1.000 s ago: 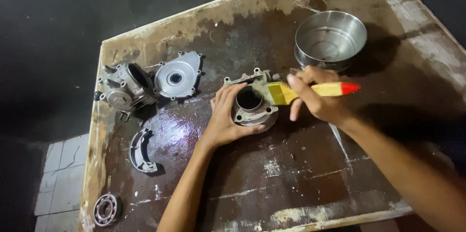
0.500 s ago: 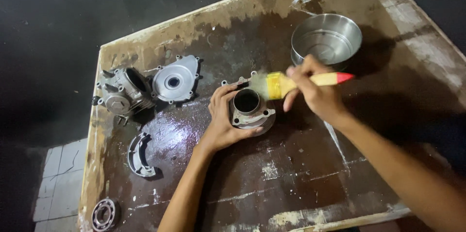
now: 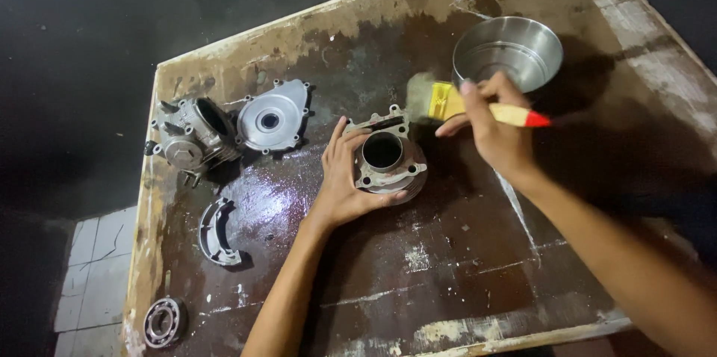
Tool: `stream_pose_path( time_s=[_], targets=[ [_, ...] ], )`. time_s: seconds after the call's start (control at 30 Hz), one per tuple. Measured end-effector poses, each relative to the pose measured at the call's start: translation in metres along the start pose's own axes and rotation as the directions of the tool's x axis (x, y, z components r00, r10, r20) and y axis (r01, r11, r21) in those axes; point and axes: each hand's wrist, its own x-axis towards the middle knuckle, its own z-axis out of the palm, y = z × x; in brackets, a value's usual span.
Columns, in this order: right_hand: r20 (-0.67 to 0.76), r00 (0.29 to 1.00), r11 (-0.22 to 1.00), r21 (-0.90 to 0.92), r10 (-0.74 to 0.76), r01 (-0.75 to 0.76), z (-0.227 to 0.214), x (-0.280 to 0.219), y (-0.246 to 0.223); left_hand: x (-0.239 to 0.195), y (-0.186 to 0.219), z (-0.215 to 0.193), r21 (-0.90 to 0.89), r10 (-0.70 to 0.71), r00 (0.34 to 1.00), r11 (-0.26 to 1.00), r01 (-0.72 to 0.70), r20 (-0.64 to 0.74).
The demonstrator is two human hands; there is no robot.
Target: Cleaning various motorcycle engine components using a brush and solvent.
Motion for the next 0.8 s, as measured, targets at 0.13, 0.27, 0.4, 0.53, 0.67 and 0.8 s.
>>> stream_pose_path(
  time_s=[0.13, 0.27, 0.4, 0.53, 0.67, 0.8],
  targets=[
    [0.138, 0.969, 0.978, 0.009, 0.205, -0.208, -0.013, 0.003, -0.008, 0.004, 0.002, -0.004, 0.056, 0.006, 1.0, 0.998, -0.006, 0.0],
    [0.04, 0.993, 0.991, 0.071, 0.108, -0.111, -0.002, -0.003, -0.005, 0.006, 0.006, -0.011, 0.16, 0.03, 1.0, 0.987, -0.031, 0.008],
    [0.238, 0.963, 0.992, -0.006, 0.127, -0.129, 0.001, -0.008, -0.014, 0.006, 0.006, -0.011, 0.177, 0.06, 0.998, 0.982, -0.059, -0.003],
    [0.084, 0.996, 1.0, 0.025, -0.002, 0.0, 0.003, -0.003, -0.009, 0.007, -0.001, -0.007, 0.189, 0.044, 0.999, 0.981, -0.047, 0.016],
    [0.226, 0.972, 0.964, -0.237, -0.069, 0.123, 0.002, -0.012, -0.008, 0.002, 0.002, -0.007, 0.145, 0.039, 0.999, 0.989, -0.039, 0.001],
    [0.058, 0.998, 0.998, -0.05, 0.04, -0.037, 0.002, -0.009, -0.008, 0.005, 0.003, -0.005, 0.116, 0.017, 1.0, 0.993, -0.017, 0.002]
  ],
)
